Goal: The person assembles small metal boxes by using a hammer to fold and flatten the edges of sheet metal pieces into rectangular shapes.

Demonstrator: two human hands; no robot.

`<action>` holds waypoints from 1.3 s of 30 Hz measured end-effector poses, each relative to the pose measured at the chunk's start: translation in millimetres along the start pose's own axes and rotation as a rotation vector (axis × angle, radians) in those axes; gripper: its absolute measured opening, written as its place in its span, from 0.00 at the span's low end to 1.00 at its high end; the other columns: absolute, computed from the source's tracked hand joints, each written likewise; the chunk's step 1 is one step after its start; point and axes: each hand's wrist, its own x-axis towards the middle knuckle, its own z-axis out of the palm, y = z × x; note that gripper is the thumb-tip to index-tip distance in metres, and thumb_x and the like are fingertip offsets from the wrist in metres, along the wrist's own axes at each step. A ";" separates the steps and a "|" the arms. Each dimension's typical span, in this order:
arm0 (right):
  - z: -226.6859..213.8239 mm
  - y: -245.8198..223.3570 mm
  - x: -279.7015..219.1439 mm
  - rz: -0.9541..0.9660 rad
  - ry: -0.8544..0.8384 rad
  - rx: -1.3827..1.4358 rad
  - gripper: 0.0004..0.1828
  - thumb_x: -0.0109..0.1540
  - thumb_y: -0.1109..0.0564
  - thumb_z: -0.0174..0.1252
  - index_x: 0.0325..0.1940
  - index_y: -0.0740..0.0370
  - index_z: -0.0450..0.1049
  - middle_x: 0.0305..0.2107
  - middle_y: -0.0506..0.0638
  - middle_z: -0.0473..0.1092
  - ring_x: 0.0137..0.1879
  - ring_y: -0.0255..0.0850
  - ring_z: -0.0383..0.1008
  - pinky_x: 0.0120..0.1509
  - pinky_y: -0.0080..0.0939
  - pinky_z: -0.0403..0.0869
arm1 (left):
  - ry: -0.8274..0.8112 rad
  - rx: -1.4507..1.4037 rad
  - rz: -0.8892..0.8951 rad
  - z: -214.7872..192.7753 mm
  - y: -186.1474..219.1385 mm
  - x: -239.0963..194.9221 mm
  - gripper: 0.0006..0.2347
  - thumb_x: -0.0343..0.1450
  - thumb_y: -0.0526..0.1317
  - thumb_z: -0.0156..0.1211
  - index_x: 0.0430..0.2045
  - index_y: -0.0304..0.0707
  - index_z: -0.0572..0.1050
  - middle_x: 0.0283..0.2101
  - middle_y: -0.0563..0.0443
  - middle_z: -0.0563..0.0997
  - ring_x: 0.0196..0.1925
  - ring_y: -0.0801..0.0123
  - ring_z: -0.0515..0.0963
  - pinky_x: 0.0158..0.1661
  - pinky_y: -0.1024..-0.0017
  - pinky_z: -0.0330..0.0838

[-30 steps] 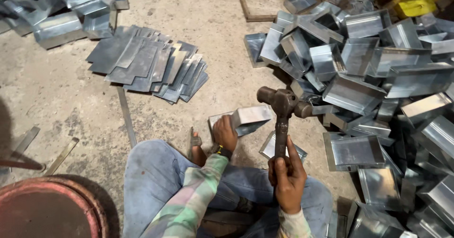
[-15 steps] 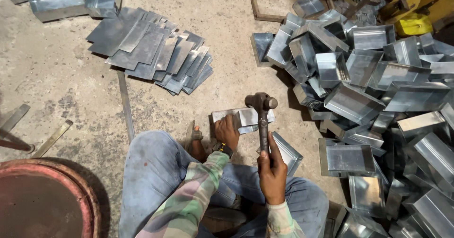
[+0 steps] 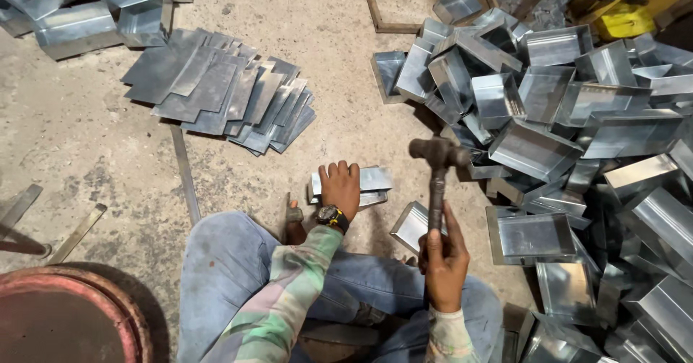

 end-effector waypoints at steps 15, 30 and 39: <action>-15.1 97.5 20.2 0.160 -0.200 0.280 0.33 0.68 0.53 0.53 0.78 0.49 0.57 0.16 0.37 0.57 0.18 0.26 0.52 0.21 0.31 0.53 | -0.052 0.003 0.040 5.6 -3.4 -4.1 0.14 0.59 0.39 0.64 0.37 0.40 0.75 0.40 0.45 0.76 0.47 0.53 0.75 0.52 0.50 0.61; -15.6 141.8 31.4 0.204 -0.104 0.047 0.29 0.67 0.53 0.55 0.74 0.46 0.66 0.16 0.43 0.61 0.16 0.30 0.54 0.19 0.35 0.55 | -0.276 0.005 -0.004 60.9 -21.4 5.7 0.10 0.72 0.36 0.60 0.47 0.43 0.73 0.43 0.40 0.81 0.45 0.46 0.82 0.47 0.43 0.69; -29.3 151.8 48.9 0.314 0.116 0.229 0.30 0.69 0.54 0.52 0.77 0.44 0.62 0.18 0.47 0.63 0.18 0.32 0.55 0.20 0.36 0.55 | -0.868 -0.810 -0.605 84.4 -113.7 -15.2 0.26 0.66 0.56 0.66 0.47 0.31 0.80 0.50 0.37 0.83 0.48 0.55 0.82 0.48 0.62 0.76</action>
